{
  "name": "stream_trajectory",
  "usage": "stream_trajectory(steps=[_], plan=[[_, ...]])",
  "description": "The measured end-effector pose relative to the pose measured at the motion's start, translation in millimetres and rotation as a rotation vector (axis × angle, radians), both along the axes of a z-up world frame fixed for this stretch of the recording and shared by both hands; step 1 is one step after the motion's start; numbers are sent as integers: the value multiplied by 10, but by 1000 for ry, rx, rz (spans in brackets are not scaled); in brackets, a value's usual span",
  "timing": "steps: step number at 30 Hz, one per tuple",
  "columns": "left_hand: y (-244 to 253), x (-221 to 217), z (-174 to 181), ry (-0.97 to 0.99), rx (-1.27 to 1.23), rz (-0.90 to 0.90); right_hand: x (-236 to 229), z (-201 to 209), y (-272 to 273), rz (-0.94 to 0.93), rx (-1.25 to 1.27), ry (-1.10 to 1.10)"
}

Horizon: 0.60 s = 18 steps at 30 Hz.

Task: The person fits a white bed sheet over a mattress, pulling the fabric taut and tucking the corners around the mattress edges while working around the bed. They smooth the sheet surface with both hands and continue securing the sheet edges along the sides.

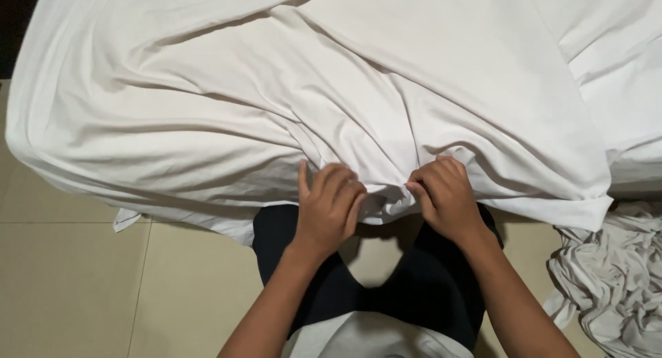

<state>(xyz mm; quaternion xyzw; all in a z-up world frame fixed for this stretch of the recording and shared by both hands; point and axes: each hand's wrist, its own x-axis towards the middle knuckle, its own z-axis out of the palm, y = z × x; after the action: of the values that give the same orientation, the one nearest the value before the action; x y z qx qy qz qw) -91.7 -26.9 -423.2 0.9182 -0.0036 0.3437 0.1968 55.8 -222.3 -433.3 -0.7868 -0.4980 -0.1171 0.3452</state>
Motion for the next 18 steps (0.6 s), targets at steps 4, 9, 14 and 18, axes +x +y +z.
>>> stream_trajectory(steps=[4,9,14,18], plan=[[303,3,-57,-30,16,99,-103,159,212,-15,37,-20],[753,-61,-21,49,93,228,-280,237,721,143,49,-25],[982,-115,35,-23,141,287,-440,379,1264,125,45,-171],[1173,-104,-59,-86,155,325,-366,228,1482,-23,25,-202]])
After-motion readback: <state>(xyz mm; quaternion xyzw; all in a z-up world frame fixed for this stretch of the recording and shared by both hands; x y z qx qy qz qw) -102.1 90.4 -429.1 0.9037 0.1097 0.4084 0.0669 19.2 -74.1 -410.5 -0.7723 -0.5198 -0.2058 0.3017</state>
